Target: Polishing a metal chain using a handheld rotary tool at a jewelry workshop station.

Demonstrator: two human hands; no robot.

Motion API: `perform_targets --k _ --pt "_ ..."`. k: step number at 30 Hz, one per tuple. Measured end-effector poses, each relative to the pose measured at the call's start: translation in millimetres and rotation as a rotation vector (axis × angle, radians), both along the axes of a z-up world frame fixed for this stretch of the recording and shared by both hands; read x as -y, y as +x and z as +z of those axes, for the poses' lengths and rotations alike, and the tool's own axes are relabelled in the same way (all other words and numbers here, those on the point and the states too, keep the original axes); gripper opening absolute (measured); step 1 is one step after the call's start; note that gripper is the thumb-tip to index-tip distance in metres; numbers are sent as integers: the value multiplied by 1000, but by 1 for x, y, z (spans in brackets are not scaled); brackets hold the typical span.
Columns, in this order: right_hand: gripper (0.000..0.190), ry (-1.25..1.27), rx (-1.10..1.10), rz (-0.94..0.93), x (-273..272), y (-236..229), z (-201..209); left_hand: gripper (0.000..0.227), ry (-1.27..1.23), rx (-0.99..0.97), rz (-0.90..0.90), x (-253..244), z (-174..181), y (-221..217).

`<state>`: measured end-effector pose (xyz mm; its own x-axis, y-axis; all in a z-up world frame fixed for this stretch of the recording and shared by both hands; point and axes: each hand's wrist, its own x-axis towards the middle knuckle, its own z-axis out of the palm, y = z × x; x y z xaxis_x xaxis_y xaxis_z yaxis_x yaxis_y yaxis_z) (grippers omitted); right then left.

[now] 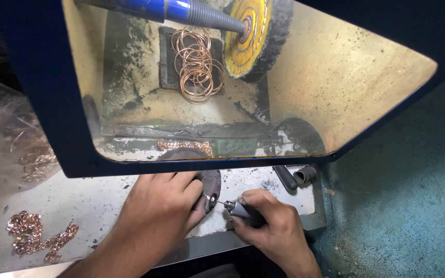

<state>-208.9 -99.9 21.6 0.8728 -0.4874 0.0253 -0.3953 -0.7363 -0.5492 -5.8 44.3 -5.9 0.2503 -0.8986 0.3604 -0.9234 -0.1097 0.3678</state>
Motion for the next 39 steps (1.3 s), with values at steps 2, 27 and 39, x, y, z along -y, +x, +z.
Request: perform_targets --k 2,27,39 --pt "34 -3 4 15 -1 2 3 19 -17 -13 20 1 0 -2" --pt "39 -43 -25 35 -2 6 -4 17 19 -132 -46 -3 -2 5" --pt "34 -95 -11 78 -5 10 0 18 6 -102 -40 -1 -6 4"
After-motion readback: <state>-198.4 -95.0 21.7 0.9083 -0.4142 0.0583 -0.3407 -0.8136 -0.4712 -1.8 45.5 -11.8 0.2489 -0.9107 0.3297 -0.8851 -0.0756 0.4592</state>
